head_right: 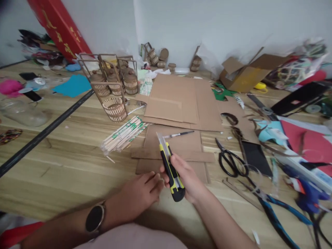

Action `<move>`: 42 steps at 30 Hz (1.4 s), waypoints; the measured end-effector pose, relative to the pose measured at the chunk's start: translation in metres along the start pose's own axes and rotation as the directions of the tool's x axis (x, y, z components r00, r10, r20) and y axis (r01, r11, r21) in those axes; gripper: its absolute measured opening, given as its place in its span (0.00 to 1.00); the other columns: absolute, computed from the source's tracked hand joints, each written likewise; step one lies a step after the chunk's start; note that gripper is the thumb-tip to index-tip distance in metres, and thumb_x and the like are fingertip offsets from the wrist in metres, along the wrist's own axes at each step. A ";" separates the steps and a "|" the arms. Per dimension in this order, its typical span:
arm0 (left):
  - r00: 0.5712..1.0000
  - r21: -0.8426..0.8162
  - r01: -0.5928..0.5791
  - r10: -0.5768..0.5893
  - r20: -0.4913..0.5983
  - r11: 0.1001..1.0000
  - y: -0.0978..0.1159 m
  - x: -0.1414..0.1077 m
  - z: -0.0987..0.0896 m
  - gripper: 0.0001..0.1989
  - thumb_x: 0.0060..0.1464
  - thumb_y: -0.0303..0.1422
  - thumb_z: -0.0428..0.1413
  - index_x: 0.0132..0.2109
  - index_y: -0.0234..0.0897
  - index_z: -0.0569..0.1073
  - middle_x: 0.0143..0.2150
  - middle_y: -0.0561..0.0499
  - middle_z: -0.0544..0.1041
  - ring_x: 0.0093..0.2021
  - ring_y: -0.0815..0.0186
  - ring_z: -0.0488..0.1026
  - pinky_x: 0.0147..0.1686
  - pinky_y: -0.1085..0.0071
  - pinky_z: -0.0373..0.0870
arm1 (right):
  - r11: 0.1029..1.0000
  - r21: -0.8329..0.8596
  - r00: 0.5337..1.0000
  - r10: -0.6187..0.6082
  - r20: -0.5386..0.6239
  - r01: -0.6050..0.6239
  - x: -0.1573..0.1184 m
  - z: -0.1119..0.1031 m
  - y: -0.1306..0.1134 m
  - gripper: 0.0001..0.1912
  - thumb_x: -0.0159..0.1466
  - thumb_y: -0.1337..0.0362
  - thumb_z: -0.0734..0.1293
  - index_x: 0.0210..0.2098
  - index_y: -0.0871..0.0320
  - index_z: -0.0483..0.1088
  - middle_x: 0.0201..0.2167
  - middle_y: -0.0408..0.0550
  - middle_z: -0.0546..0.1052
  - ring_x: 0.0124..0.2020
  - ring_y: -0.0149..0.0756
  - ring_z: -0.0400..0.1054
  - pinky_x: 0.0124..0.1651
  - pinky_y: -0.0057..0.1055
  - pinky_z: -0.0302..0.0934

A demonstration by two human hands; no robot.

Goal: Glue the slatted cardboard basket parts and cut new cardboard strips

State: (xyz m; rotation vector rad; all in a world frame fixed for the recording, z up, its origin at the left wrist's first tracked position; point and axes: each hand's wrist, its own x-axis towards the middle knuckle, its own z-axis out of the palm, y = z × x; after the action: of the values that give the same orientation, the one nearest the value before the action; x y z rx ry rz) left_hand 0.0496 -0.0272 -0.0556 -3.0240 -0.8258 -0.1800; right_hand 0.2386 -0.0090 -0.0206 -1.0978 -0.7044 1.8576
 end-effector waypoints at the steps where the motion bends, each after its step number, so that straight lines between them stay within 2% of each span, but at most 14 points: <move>1: 1.000 -0.006 -0.001 0.001 0.010 1.000 -0.001 0.000 -0.002 0.14 0.68 0.32 0.54 0.56 0.29 0.71 0.54 0.39 0.78 0.52 0.55 0.76 0.44 0.62 0.76 | 1.000 -0.003 0.999 -0.007 -0.040 0.007 0.000 -0.002 0.000 0.29 0.51 0.43 0.78 0.40 0.55 0.69 0.25 0.39 0.75 0.18 0.26 0.64 0.19 0.24 0.60; 4: 0.999 -0.029 0.003 -0.002 0.037 1.000 -0.003 0.001 -0.008 0.17 0.66 0.36 0.57 0.56 0.28 0.71 0.55 0.39 0.78 0.51 0.54 0.77 0.43 0.62 0.77 | 0.999 -0.007 0.996 -0.032 -0.088 0.031 0.001 -0.006 0.001 0.30 0.50 0.45 0.79 0.43 0.55 0.69 0.24 0.37 0.74 0.18 0.26 0.63 0.17 0.23 0.58; 8: 0.998 -0.055 0.018 -0.015 0.062 0.998 -0.004 0.004 -0.010 0.20 0.61 0.37 0.62 0.56 0.29 0.72 0.55 0.40 0.79 0.50 0.54 0.77 0.42 0.62 0.77 | 0.997 0.056 0.995 -0.048 -0.090 0.053 0.000 -0.011 0.004 0.29 0.50 0.51 0.79 0.45 0.55 0.68 0.25 0.37 0.73 0.19 0.25 0.63 0.18 0.23 0.57; 13: 1.000 -0.046 0.009 -0.010 -0.005 0.999 -0.005 0.002 -0.005 0.22 0.59 0.37 0.64 0.55 0.29 0.73 0.54 0.41 0.79 0.49 0.54 0.77 0.41 0.62 0.78 | 0.991 0.133 0.999 -0.020 -0.042 0.026 -0.002 -0.016 0.009 0.24 0.51 0.59 0.76 0.45 0.54 0.68 0.26 0.38 0.73 0.20 0.25 0.62 0.19 0.23 0.55; 19: 0.997 -0.045 0.007 -0.011 -0.081 0.999 -0.006 0.000 -0.001 0.20 0.60 0.37 0.64 0.54 0.30 0.73 0.53 0.43 0.80 0.48 0.55 0.78 0.40 0.63 0.77 | 0.980 0.194 0.998 -0.045 0.034 0.038 -0.007 -0.020 0.013 0.20 0.53 0.65 0.72 0.45 0.53 0.68 0.27 0.39 0.73 0.20 0.25 0.62 0.20 0.23 0.53; 23: 0.998 -0.035 0.012 -0.015 -0.058 0.999 -0.006 0.001 -0.001 0.18 0.62 0.37 0.61 0.54 0.30 0.74 0.52 0.42 0.80 0.48 0.56 0.78 0.40 0.63 0.76 | 0.973 0.229 0.995 -0.058 0.083 0.037 -0.007 -0.023 0.016 0.17 0.52 0.68 0.71 0.41 0.53 0.68 0.28 0.40 0.73 0.22 0.25 0.62 0.21 0.23 0.52; 29: 0.998 -0.036 0.044 -0.045 -0.043 0.998 -0.004 0.000 0.000 0.17 0.64 0.37 0.59 0.54 0.30 0.74 0.53 0.43 0.81 0.50 0.57 0.78 0.42 0.63 0.76 | 0.978 0.203 0.995 -0.061 0.076 0.045 -0.006 -0.024 0.015 0.18 0.52 0.66 0.72 0.42 0.53 0.69 0.28 0.40 0.72 0.21 0.25 0.62 0.21 0.23 0.52; 32: 0.996 -0.032 0.064 -0.066 -0.056 0.997 -0.006 -0.002 0.000 0.15 0.64 0.35 0.58 0.54 0.30 0.75 0.53 0.43 0.81 0.50 0.57 0.78 0.42 0.63 0.76 | 0.991 0.121 0.997 -0.069 0.031 0.065 -0.008 -0.026 0.008 0.19 0.51 0.64 0.74 0.42 0.53 0.69 0.28 0.39 0.72 0.21 0.25 0.62 0.21 0.24 0.54; 36: 0.994 -0.031 0.106 -0.107 -0.031 0.994 -0.012 -0.001 -0.002 0.13 0.67 0.33 0.55 0.53 0.31 0.76 0.53 0.42 0.81 0.50 0.58 0.78 0.44 0.64 0.76 | 0.984 -0.166 0.988 -0.088 -0.124 0.067 -0.016 -0.036 -0.010 0.21 0.57 0.54 0.74 0.45 0.54 0.68 0.30 0.40 0.74 0.22 0.28 0.65 0.23 0.27 0.59; 39: 0.989 -0.075 0.148 -0.149 -0.004 0.986 -0.019 -0.001 -0.004 0.12 0.67 0.32 0.54 0.53 0.31 0.75 0.53 0.42 0.81 0.50 0.57 0.77 0.47 0.61 0.76 | 0.913 -0.404 0.976 -0.134 -0.170 0.055 -0.029 -0.050 -0.026 0.23 0.61 0.43 0.71 0.45 0.54 0.67 0.30 0.42 0.75 0.22 0.29 0.66 0.24 0.28 0.60; 42: 0.987 -0.152 0.158 -0.158 0.017 0.976 -0.025 -0.001 -0.011 0.11 0.66 0.31 0.55 0.52 0.32 0.76 0.50 0.44 0.81 0.49 0.57 0.77 0.48 0.60 0.76 | 0.782 -0.623 0.989 -0.111 -0.099 0.026 -0.042 -0.062 -0.039 0.27 0.60 0.37 0.69 0.40 0.55 0.68 0.31 0.46 0.76 0.25 0.33 0.69 0.27 0.32 0.65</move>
State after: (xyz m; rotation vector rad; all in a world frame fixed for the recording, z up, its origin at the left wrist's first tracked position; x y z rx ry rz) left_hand 0.0352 -0.0066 -0.0459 -3.0979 -1.1034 -0.2479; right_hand 0.3195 -0.0234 -0.0008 -1.5656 -1.3200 1.4932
